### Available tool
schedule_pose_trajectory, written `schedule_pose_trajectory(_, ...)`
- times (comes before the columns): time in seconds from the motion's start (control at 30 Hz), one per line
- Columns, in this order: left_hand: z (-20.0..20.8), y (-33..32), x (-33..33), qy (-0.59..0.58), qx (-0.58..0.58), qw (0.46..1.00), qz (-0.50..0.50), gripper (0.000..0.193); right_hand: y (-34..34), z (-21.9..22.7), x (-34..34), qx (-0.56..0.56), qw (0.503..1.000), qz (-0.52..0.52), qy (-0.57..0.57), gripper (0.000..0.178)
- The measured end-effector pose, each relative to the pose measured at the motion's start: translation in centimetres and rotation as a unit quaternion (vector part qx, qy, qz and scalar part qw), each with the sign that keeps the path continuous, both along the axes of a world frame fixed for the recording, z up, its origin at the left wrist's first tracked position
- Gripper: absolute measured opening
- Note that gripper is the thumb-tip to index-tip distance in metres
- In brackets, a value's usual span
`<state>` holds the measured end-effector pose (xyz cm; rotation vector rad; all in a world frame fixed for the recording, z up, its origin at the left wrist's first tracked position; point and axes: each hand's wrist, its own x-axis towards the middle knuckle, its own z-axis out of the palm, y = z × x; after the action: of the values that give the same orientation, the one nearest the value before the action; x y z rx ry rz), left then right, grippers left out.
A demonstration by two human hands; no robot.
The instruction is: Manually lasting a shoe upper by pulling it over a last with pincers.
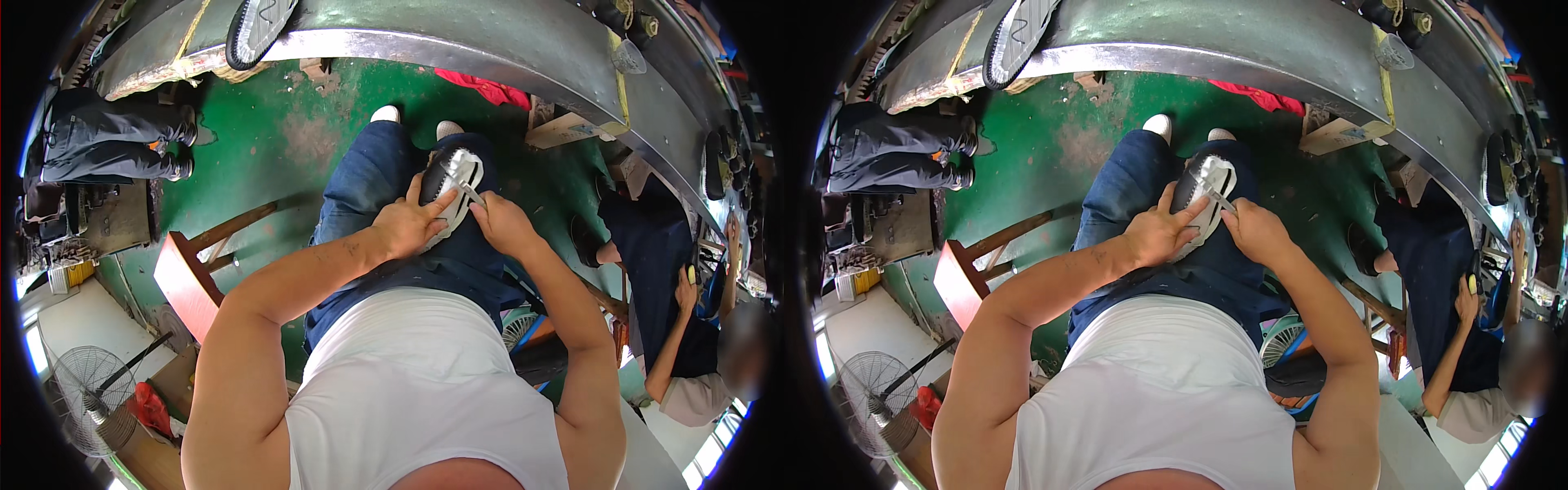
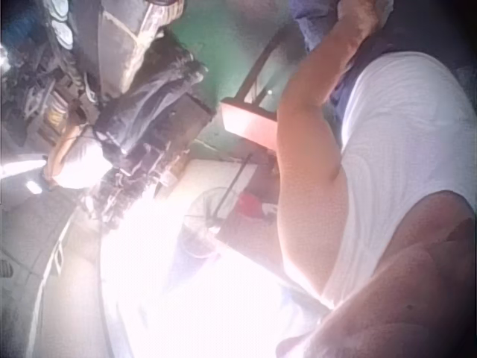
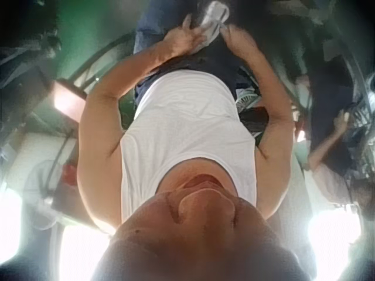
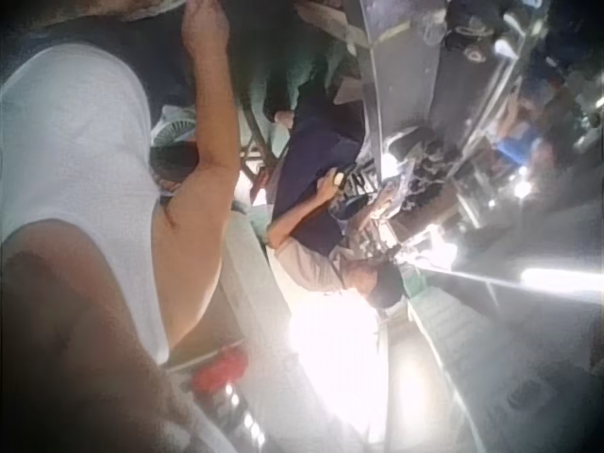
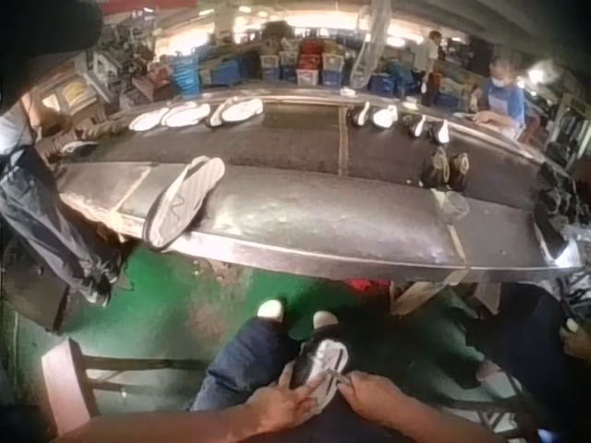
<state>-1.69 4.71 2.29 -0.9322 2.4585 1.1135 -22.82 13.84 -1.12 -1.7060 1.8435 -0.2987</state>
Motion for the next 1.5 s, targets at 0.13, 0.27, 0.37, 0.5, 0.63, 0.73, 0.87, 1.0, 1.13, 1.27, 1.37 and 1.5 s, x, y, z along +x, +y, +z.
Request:
schedule_pose_trajectory(0.13,-7.1,2.4,3.8,0.21,-0.04,0.969,0.121,0.065,-0.5,1.5,-0.2,0.052,0.998,0.037,0.016,0.041)
schedule_pose_trajectory(0.27,-5.1,3.7,4.2,0.131,0.14,0.94,0.284,0.074,0.8,3.3,0.7,0.078,0.995,0.009,-0.059,0.041)
schedule_pose_trajectory(0.37,-5.8,3.5,4.3,0.158,0.132,0.942,0.263,0.082,2.9,2.7,2.9,0.059,0.995,0.07,-0.025,0.04)
schedule_pose_trajectory(0.5,-4.0,2.6,4.2,0.138,0.208,0.941,0.23,0.088,4.1,2.5,2.0,0.103,0.989,-0.007,-0.107,0.037)
schedule_pose_trajectory(0.63,-2.2,0.1,3.9,0.11,0.18,0.959,0.188,0.09,8.1,-1.0,1.1,0.065,0.968,-0.116,-0.215,0.033)
schedule_pose_trajectory(0.73,4.3,-2.0,3.4,0.081,-0.065,0.989,0.101,0.089,10.2,-1.9,1.7,-0.006,0.914,-0.216,-0.344,0.035)
schedule_pose_trajectory(0.87,11.3,-6.5,2.1,0.296,-0.092,0.95,-0.018,0.088,10.7,-2.3,2.1,-0.036,0.874,-0.263,-0.408,0.036)
schedule_pose_trajectory(1.0,12.3,-9.6,-2.0,0.299,0.017,0.949,-0.098,0.083,11.1,-2.5,1.9,-0.063,0.87,-0.274,-0.406,0.034)
schedule_pose_trajectory(1.13,3.5,-10.8,-6.3,0.101,0.103,0.987,0.074,0.08,10.7,-0.9,0.8,-0.036,0.881,-0.282,-0.379,0.031)
schedule_pose_trajectory(1.27,-10.5,-6.2,-1.6,0.171,0.516,0.733,0.408,0.062,7.4,4.4,-0.4,0.08,0.954,-0.142,-0.251,0.032)
schedule_pose_trajectory(1.37,-5.8,-1.9,-0.1,0.19,0.538,0.696,0.436,0.049,6.0,6.5,-0.4,0.111,0.969,-0.059,-0.213,0.038)
schedule_pose_trajectory(1.5,-4.0,-0.7,0.8,0.25,0.529,0.715,0.382,0.051,4.7,5.2,0.2,-0.008,0.985,0.012,-0.171,0.039)
